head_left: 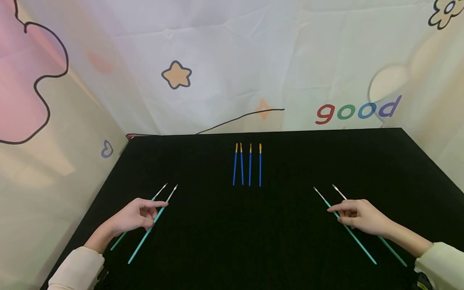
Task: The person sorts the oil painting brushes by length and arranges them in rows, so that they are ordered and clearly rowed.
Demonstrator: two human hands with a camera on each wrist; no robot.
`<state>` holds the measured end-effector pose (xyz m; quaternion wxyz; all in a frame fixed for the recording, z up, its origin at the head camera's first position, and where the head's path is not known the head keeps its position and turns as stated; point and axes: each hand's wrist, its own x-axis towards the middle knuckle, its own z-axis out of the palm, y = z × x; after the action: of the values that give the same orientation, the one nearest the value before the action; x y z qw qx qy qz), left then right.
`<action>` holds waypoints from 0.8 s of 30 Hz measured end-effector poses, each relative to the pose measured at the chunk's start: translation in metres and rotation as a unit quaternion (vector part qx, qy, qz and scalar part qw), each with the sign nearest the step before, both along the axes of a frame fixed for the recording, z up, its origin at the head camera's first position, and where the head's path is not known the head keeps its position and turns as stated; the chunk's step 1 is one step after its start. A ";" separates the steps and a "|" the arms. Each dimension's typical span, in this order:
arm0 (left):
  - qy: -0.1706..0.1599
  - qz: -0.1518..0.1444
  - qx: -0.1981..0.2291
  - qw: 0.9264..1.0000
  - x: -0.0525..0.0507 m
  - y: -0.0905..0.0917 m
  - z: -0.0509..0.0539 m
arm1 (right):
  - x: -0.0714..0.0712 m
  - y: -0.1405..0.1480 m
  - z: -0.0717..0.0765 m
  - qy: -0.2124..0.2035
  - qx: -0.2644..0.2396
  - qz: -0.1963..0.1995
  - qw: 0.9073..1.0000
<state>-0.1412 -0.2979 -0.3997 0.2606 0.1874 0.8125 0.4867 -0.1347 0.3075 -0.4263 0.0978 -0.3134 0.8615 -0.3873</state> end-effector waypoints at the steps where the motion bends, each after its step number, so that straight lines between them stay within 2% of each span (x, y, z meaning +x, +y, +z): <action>1: 0.003 0.000 0.002 1.000 0.000 0.002 0.001 | 0.000 0.000 0.000 0.002 0.001 0.001 1.000; 6: 0.015 -0.007 0.023 1.000 -0.002 0.008 0.002 | -0.001 0.000 -0.001 0.006 0.001 0.006 1.000; 17: 0.016 -0.019 0.062 0.998 -0.004 0.015 0.000 | -0.004 0.002 0.004 -0.034 -0.003 0.024 0.999; 24: 0.006 -0.016 0.059 0.998 -0.005 0.022 0.000 | -0.003 -0.002 0.009 -0.009 0.024 0.007 1.000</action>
<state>-0.1465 -0.2759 -0.3995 0.2520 0.2186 0.7806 0.5285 -0.1375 0.3054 -0.4176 0.1158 -0.3137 0.8674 -0.3685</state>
